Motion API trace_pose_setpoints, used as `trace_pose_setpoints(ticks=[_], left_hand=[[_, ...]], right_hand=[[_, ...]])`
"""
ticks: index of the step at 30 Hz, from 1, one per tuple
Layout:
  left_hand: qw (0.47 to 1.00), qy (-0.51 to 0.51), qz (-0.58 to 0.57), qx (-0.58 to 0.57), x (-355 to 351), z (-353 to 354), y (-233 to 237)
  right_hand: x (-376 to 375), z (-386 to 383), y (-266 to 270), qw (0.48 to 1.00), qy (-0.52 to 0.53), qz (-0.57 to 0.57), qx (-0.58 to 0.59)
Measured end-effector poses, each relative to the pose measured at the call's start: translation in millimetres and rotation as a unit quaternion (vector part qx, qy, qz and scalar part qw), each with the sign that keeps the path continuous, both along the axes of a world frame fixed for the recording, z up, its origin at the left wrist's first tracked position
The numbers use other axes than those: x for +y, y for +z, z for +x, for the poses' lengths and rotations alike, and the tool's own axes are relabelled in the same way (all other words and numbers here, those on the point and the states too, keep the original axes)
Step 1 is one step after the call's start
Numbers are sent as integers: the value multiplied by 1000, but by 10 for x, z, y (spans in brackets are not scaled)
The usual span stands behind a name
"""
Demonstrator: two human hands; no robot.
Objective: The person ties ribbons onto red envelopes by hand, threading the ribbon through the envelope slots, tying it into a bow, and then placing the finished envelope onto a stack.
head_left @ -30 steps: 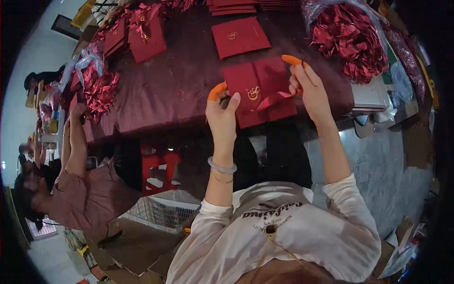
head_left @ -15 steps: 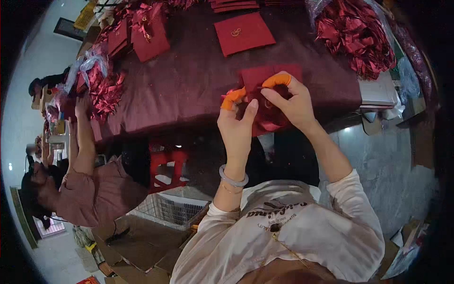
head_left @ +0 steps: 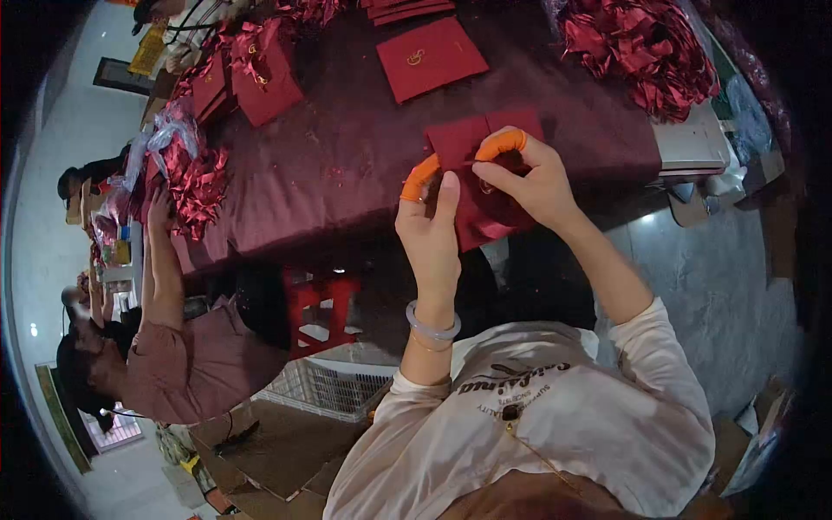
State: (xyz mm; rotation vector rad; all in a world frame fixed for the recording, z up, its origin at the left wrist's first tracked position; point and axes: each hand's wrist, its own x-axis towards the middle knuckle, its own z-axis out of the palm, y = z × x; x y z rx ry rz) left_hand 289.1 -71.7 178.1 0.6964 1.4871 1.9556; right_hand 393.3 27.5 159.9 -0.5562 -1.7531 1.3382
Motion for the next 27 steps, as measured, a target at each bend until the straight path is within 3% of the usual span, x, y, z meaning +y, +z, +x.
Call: trace_pose_setpoints(ticks=[3,5,9,11,16,19,27], left_hand=[[1000,-11,13,-15,-16,-13,-46],[1000,-13,12,-13,-52,9,-53],[999,13,-2,40,-85,77,-18],[1000,6,6,24,-119,100,-4],[995,52,20,84,-177,207,-5],[984,82,36,156,-208,212,-54],[986,92,51,125,-228,229,-98]], right_hand=[[-15,-16,-9,1000,-12,3,19],[-26,-8,34,998,-2,-56,2],[-44,20,121,999,-7,-32,-25],[-44,1,96,990,-61,126,-14],[-187,35,232,970,-81,226,-44],[-197,42,301,932,-80,353,-5],[-241,54,367,986,-37,155,-38]])
